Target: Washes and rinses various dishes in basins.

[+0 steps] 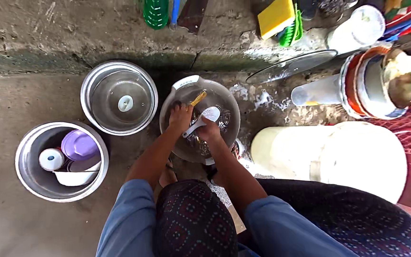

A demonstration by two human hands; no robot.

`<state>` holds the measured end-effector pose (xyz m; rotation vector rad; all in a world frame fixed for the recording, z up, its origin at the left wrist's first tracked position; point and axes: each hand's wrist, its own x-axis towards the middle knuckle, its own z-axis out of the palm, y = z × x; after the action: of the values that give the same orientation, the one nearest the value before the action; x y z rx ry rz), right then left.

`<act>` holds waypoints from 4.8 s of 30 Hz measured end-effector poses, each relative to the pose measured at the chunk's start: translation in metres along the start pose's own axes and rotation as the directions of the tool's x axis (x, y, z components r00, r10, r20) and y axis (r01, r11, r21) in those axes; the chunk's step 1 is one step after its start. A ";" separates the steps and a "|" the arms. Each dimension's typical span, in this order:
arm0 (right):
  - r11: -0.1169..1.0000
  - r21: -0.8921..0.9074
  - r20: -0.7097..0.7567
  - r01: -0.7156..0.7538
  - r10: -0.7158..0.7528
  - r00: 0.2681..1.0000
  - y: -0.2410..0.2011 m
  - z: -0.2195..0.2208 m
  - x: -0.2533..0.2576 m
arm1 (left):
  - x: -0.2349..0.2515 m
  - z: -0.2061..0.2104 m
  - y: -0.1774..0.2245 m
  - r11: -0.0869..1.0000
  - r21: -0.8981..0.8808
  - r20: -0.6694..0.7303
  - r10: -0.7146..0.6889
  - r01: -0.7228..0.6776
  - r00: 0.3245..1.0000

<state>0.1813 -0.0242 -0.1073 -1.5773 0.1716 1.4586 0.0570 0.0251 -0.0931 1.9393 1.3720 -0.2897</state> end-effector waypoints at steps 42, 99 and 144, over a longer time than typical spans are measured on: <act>0.598 -0.663 0.377 0.450 -0.253 0.891 -0.052 -0.041 0.007 | -0.321 -0.090 -0.177 0.723 -0.352 -0.438 -0.689 0.595 0.578; 0.474 -0.608 0.595 0.636 -0.258 0.761 -0.023 0.002 0.087 | 0.022 0.043 -0.010 0.545 -0.814 0.003 -0.339 0.199 0.941; 0.505 -0.674 0.535 0.539 -0.169 0.828 -0.031 0.017 0.053 | -0.004 0.046 -0.009 0.384 -0.888 0.127 -0.326 0.254 0.937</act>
<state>0.2046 0.0295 -0.1324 -1.7699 -1.2052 1.5454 0.0580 -0.0073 -0.1272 0.7798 1.4617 0.3383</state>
